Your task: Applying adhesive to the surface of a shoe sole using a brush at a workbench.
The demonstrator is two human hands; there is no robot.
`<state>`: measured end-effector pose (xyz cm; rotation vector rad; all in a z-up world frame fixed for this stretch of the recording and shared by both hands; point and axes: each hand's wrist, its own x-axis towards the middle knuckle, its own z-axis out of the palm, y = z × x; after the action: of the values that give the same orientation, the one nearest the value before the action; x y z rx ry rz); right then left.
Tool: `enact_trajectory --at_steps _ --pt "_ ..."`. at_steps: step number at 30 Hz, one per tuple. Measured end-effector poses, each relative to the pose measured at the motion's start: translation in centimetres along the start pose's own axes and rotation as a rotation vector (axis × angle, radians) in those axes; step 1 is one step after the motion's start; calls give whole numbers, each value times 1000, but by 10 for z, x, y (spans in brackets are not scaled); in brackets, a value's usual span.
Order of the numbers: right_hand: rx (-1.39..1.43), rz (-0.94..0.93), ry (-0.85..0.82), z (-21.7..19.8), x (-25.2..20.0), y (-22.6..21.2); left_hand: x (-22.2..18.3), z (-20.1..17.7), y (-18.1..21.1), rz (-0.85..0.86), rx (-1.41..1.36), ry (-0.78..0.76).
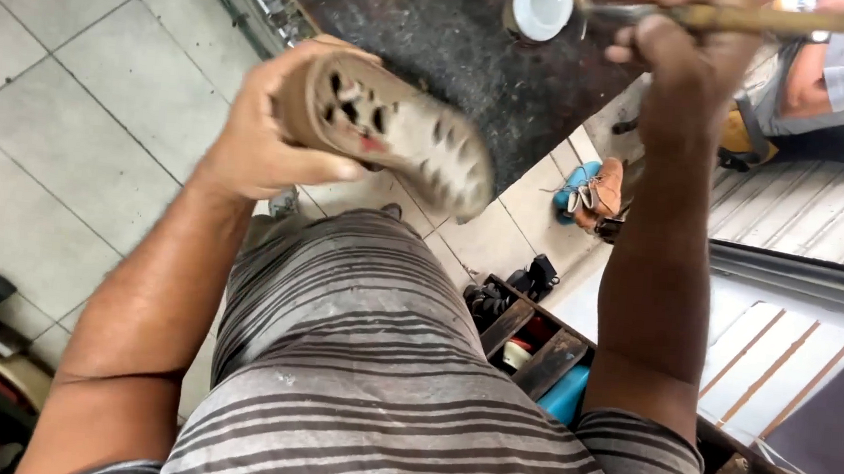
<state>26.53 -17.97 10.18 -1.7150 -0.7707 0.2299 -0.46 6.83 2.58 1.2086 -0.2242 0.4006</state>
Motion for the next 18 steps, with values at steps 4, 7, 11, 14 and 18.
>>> enact_trajectory --at_steps 4,7,11,14,18 --pt "-265 -182 -129 17 15 13 4 11 -14 -10 -384 38" --pt "-248 -127 -125 27 22 20 1 36 -27 -115 -683 58" --pt "-283 -167 -143 25 26 30 -18 62 -48 -383 -581 250" --pt "-325 -129 -150 23 26 30 -31 72 -59 -573 -395 295" --pt "-139 -175 -51 18 24 26 -49 75 -74 -493 -749 70"
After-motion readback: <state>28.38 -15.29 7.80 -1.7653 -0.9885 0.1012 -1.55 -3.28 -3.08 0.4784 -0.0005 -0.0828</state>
